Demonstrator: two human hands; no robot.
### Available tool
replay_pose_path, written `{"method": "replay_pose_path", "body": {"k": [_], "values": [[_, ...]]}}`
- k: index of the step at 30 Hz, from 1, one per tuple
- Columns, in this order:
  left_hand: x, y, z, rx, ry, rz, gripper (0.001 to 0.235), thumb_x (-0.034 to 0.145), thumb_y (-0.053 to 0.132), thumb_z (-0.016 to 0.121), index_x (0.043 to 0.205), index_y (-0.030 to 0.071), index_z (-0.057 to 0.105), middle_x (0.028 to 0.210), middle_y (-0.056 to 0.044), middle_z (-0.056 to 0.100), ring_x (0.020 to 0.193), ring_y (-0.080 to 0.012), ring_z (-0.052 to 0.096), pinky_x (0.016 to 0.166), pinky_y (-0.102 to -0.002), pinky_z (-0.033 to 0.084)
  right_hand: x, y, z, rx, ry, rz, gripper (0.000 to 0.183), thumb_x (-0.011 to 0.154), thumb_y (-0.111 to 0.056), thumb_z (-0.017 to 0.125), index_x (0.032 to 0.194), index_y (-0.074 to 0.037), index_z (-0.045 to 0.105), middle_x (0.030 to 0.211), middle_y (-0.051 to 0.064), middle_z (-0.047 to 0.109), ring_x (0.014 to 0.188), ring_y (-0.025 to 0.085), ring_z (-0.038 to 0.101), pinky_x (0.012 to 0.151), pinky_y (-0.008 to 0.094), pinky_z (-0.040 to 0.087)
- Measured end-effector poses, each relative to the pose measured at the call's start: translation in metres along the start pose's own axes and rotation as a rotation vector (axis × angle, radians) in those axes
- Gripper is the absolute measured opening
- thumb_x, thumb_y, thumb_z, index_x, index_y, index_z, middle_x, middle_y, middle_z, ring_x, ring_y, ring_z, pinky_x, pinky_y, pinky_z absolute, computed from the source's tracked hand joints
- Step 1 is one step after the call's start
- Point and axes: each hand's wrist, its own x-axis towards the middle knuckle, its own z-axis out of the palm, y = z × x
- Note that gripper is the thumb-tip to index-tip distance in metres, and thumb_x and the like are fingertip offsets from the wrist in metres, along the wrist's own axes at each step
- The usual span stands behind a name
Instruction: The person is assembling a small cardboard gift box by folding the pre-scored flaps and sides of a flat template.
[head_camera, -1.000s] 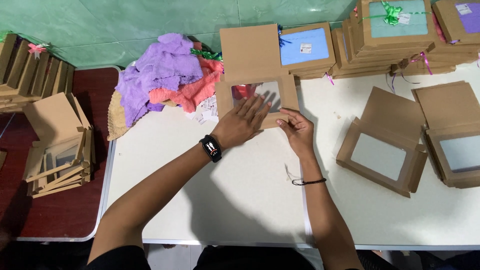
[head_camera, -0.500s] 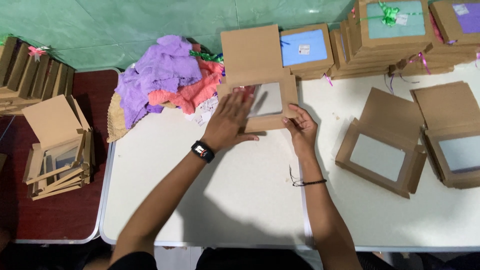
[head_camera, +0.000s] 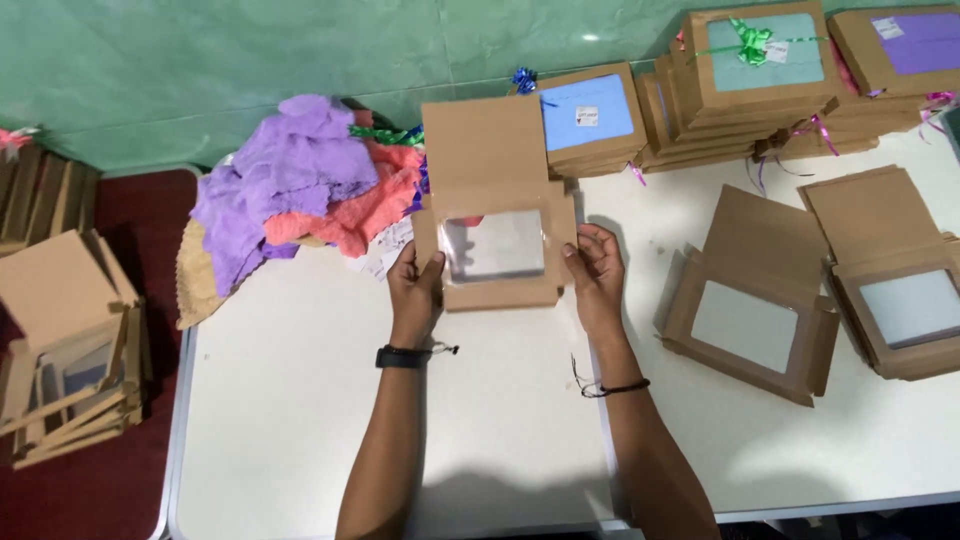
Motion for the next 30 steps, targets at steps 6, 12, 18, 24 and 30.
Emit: {"method": "replay_pose_path", "body": {"k": [6, 12, 18, 24, 30], "values": [[0.010, -0.013, -0.016, -0.099, -0.067, -0.100, 0.026, 0.094, 0.002, 0.066, 0.120, 0.002, 0.067, 0.089, -0.016, 0.073, 0.075, -0.0257, 0.075, 0.069, -0.037, 0.062, -0.002, 0.002, -0.002, -0.043, -0.040, 0.072, 0.043, 0.098, 0.000, 0.065, 0.135, -0.006, 0.046, 0.103, 0.007, 0.072, 0.090, 0.009, 0.064, 0.086, 0.025, 0.052], [0.007, 0.006, -0.008, -0.051, -0.053, -0.037, 0.024, 0.096, 0.004, 0.066, 0.119, 0.003, 0.063, 0.093, -0.014, 0.071, 0.077, -0.0201, 0.072, 0.068, -0.033, 0.061, 0.001, 0.001, -0.008, -0.140, -0.053, 0.137, 0.025, 0.103, -0.011, 0.064, 0.127, -0.003, 0.061, 0.102, 0.009, 0.074, 0.086, 0.015, 0.069, 0.086, 0.031, 0.058], [0.014, -0.008, -0.015, -0.148, -0.082, -0.104, 0.026, 0.097, 0.008, 0.064, 0.122, 0.003, 0.062, 0.092, -0.016, 0.072, 0.076, -0.0216, 0.073, 0.067, -0.034, 0.063, 0.024, 0.009, -0.013, -0.150, -0.066, 0.236, 0.015, 0.105, -0.017, 0.065, 0.114, -0.006, 0.068, 0.091, 0.006, 0.072, 0.078, 0.016, 0.071, 0.078, 0.032, 0.060], [0.016, -0.015, -0.023, -0.132, -0.095, -0.102, 0.024, 0.096, 0.008, 0.064, 0.119, 0.001, 0.065, 0.092, -0.019, 0.073, 0.075, -0.0251, 0.074, 0.064, -0.037, 0.063, 0.025, -0.033, 0.025, 0.007, -0.062, 0.264, 0.013, 0.096, -0.010, 0.071, 0.106, -0.003, 0.067, 0.084, 0.006, 0.066, 0.075, 0.016, 0.070, 0.070, 0.031, 0.062], [0.014, -0.008, -0.020, -0.120, -0.133, -0.132, 0.025, 0.098, 0.009, 0.063, 0.120, -0.001, 0.064, 0.093, -0.021, 0.073, 0.075, -0.0255, 0.075, 0.061, -0.037, 0.063, 0.032, -0.024, 0.012, 0.187, -0.187, 0.397, 0.034, 0.091, -0.012, 0.071, 0.120, -0.001, 0.057, 0.111, 0.018, 0.071, 0.099, 0.027, 0.075, 0.089, 0.043, 0.063]]}}
